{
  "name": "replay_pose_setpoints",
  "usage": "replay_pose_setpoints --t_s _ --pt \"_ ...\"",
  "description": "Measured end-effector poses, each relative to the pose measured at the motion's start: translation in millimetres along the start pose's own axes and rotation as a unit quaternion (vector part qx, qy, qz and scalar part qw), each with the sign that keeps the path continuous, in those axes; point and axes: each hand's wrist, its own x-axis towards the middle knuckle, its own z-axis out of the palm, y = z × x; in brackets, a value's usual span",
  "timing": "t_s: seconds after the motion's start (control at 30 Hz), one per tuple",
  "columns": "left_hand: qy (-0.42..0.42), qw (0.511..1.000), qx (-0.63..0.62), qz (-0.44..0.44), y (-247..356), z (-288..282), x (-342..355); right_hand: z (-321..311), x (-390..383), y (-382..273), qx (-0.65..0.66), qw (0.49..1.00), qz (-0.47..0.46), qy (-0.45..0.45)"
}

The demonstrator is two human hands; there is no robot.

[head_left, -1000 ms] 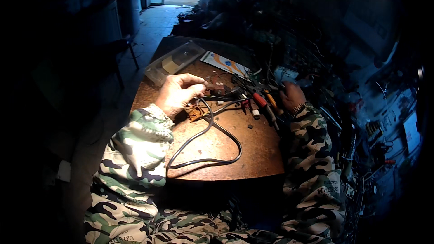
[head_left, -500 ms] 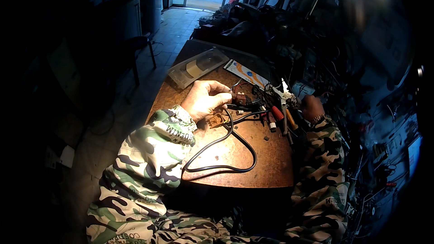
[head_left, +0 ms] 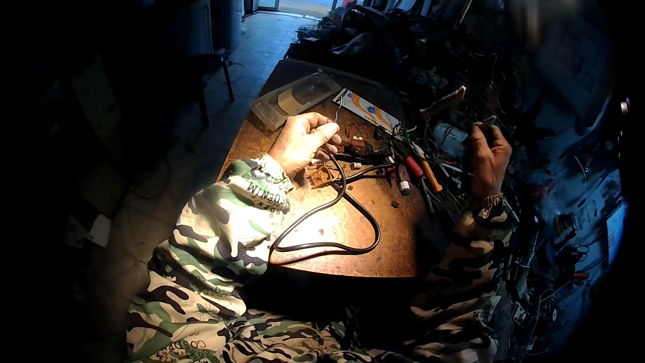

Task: The person repairs a damaged electrical connector by stripping wires, inserting them into a new connector housing, and crimping the terminals with pliers. The person then secures the connector with a small plastic cap.

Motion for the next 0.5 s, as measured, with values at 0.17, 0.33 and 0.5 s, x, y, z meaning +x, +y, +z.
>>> replay_pose_setpoints --t_s 0.17,0.33,0.5 --pt "0.076 0.995 -0.028 0.056 4 -33 -8 96 -22 15 0.215 0.959 0.029 -0.183" --pt "0.104 0.994 -0.017 0.005 4 -6 -8 129 -61 27 0.240 0.936 0.021 -0.257" --pt "0.106 0.993 -0.048 0.028 12 13 -20 145 -86 30 0.245 0.939 0.009 -0.242"
